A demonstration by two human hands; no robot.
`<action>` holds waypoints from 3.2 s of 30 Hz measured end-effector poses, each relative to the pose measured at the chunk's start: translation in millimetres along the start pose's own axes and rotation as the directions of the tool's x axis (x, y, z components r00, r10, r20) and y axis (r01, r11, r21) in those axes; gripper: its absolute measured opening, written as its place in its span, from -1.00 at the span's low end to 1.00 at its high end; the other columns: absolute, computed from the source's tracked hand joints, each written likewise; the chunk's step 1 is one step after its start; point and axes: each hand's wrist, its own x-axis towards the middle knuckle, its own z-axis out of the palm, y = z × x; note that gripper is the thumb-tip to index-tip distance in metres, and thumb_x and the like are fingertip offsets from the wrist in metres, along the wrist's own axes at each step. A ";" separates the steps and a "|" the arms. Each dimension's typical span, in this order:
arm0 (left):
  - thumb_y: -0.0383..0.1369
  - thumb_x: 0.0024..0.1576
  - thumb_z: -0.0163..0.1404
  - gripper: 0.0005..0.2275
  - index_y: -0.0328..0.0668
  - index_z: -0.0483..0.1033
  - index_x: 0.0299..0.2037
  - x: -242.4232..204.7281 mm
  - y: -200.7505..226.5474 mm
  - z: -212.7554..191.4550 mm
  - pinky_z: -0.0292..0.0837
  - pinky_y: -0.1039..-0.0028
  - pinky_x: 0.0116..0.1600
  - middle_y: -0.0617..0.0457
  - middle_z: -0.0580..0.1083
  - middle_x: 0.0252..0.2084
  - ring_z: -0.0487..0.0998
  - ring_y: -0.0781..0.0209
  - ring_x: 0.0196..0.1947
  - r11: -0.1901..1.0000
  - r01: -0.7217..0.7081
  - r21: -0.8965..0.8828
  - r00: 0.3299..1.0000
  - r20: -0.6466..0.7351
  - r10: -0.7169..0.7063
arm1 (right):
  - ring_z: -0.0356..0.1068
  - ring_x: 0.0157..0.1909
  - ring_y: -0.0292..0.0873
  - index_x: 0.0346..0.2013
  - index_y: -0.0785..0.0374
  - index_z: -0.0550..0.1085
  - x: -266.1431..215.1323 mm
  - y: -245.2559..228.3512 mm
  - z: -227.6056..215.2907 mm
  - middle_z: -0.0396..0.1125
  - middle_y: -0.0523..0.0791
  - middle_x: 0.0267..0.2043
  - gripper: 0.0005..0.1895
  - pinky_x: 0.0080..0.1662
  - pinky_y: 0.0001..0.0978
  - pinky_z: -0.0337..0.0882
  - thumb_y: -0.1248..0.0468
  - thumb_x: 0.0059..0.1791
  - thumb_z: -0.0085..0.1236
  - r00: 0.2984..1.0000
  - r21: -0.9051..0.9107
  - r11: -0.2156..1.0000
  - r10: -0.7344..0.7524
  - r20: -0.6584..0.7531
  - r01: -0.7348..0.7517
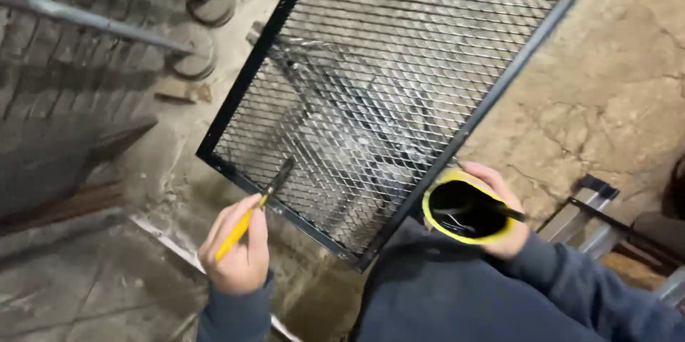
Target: Painting a metal mesh frame with black paint using a brush.
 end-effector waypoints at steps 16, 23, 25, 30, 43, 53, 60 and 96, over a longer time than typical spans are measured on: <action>-0.53 0.08 0.24 -0.80 -0.35 0.54 -0.13 2.6 147.8 -6.0 0.55 0.39 -0.21 -0.06 0.58 -0.25 0.63 0.04 -0.35 0.804 -0.441 -0.398 0.755 0.321 0.573 | 0.37 0.25 -0.20 0.33 0.27 0.20 4.3 -13.4 50.6 0.36 -0.09 0.22 -0.04 0.26 -0.31 0.35 0.32 -0.29 0.48 0.971 -0.123 0.969 -0.199 0.135 0.216; -0.51 0.09 0.24 -0.81 -0.31 0.53 -0.14 0.4 144.3 5.4 0.56 0.38 -0.16 -0.05 0.57 -0.24 0.64 0.04 -0.30 0.834 -0.443 -0.328 0.777 0.324 0.540 | 0.38 0.26 -0.20 0.32 0.27 0.21 -5.3 -13.4 58.4 0.36 -0.08 0.23 -0.10 0.26 -0.32 0.37 0.28 -0.22 0.48 0.978 -0.079 0.982 -0.157 0.140 0.170; -0.50 0.10 0.24 -0.81 -0.33 0.53 -0.14 1.0 143.6 6.8 0.55 0.38 -0.17 -0.05 0.57 -0.25 0.63 0.05 -0.31 0.832 -0.460 -0.311 0.772 0.322 0.547 | 0.39 0.25 -0.21 0.31 0.27 0.21 -5.8 -14.7 58.9 0.37 -0.08 0.23 -0.10 0.25 -0.32 0.39 0.27 -0.23 0.50 0.976 -0.107 0.978 -0.161 0.147 0.177; -0.50 0.10 0.24 -0.81 -0.33 0.52 -0.14 -0.6 139.4 11.2 0.54 0.38 -0.18 -0.05 0.56 -0.26 0.62 0.05 -0.32 0.833 -0.466 -0.299 0.766 0.335 0.549 | 0.39 0.25 -0.21 0.31 0.27 0.21 -6.8 -13.5 58.9 0.38 -0.08 0.23 -0.10 0.25 -0.32 0.39 0.27 -0.23 0.49 0.975 -0.082 0.983 -0.149 0.163 0.164; -0.52 0.09 0.25 -0.79 -0.33 0.52 -0.13 -3.1 137.1 11.2 0.53 0.38 -0.19 -0.04 0.56 -0.28 0.61 0.04 -0.33 0.847 -0.443 -0.292 0.777 0.346 0.526 | 0.39 0.25 -0.21 0.32 0.29 0.19 -6.0 -9.1 57.2 0.37 -0.09 0.22 -0.09 0.26 -0.32 0.38 0.29 -0.22 0.49 0.977 -0.046 0.989 -0.129 0.171 0.139; -0.45 0.23 0.02 -0.81 -0.41 0.51 -0.03 -62.9 26.5 -6.7 0.52 0.46 -0.28 0.01 0.56 -0.31 0.56 0.27 -0.44 0.555 0.262 -0.789 0.941 0.082 -0.327 | 0.34 0.28 -0.21 0.35 0.29 0.17 6.6 -6.0 39.7 0.33 -0.09 0.25 -0.05 0.29 -0.33 0.31 0.33 -0.26 0.43 0.947 0.000 0.988 -0.151 0.284 0.157; -0.53 0.23 0.07 -0.85 -0.38 0.49 -0.03 -46.9 -72.9 -26.2 0.51 0.52 -0.26 0.03 0.52 -0.33 0.53 0.33 -0.41 0.833 0.313 -0.457 0.908 -0.114 -0.403 | 0.35 0.25 -0.24 0.37 0.31 0.19 9.5 5.8 31.1 0.35 -0.11 0.23 -0.02 0.27 -0.35 0.33 0.32 -0.30 0.42 0.965 -0.106 0.990 -0.061 0.254 0.091; -0.43 0.20 0.12 -0.77 -0.27 0.55 0.05 -84.8 -220.5 66.3 0.51 0.21 -0.05 -0.18 0.48 -0.16 0.54 -0.15 -0.16 0.939 0.000 0.345 0.999 0.041 -0.015 | 0.32 0.31 -0.14 0.42 0.33 0.13 5.0 30.9 10.0 0.28 -0.05 0.29 0.08 0.30 -0.26 0.34 0.24 -0.34 0.42 0.981 -0.207 0.978 0.012 0.194 0.029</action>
